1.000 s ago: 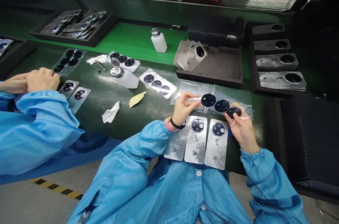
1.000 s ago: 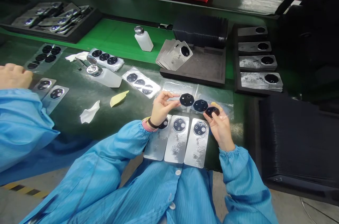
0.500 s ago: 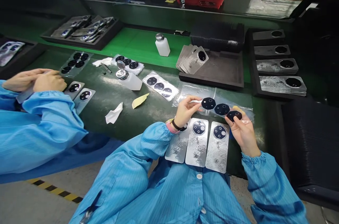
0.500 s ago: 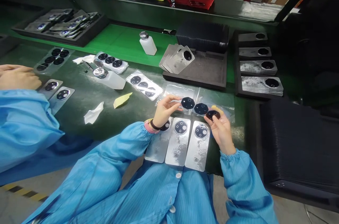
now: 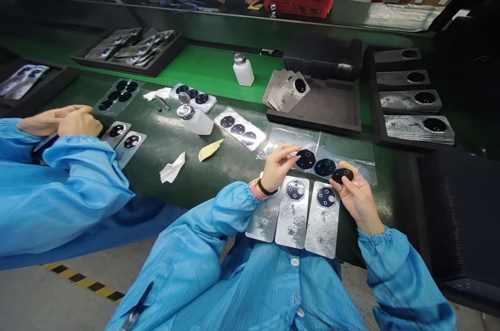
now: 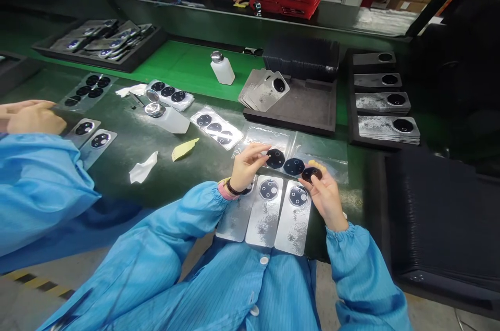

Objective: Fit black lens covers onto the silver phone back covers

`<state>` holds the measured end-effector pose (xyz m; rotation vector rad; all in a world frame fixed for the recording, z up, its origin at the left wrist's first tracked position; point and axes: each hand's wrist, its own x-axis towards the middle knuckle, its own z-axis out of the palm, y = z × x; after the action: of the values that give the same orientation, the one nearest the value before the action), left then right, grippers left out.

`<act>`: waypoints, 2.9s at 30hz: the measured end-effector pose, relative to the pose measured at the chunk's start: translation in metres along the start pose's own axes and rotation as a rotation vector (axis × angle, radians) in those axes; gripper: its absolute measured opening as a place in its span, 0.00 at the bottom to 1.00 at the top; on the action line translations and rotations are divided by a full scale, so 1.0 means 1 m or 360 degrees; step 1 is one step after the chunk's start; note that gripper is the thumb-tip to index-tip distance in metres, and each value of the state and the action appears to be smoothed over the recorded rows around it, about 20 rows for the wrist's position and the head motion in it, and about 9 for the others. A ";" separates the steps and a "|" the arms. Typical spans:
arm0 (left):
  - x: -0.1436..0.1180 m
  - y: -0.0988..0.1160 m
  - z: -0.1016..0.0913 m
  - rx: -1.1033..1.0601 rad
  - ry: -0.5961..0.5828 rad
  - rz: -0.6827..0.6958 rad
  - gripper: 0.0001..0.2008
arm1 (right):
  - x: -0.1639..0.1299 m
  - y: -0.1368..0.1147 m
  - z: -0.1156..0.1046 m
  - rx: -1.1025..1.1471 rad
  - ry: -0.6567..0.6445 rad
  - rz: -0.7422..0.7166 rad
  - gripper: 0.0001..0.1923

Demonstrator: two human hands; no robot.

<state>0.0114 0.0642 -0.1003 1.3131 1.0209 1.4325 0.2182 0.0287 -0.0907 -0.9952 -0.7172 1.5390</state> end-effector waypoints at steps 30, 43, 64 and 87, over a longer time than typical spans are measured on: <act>-0.029 0.008 0.005 0.0148 -0.0858 0.0515 0.30 | -0.026 0.010 0.040 -0.1127 0.0087 -0.0914 0.18; -0.032 0.009 0.009 0.0249 -0.1348 0.0776 0.31 | -0.043 -0.010 0.050 -0.1087 0.0187 -0.0727 0.13; -0.036 0.020 0.019 -0.0277 -0.0531 -0.0306 0.16 | -0.042 0.006 0.052 -0.1081 0.0012 -0.1157 0.07; -0.008 0.028 0.000 -0.0538 -0.0483 -0.0056 0.25 | -0.035 0.000 0.010 -0.0560 0.0564 -0.0714 0.17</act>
<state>0.0087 0.0498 -0.0754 1.2081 0.5705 1.2658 0.2106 -0.0052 -0.0790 -1.2278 -0.9000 0.8358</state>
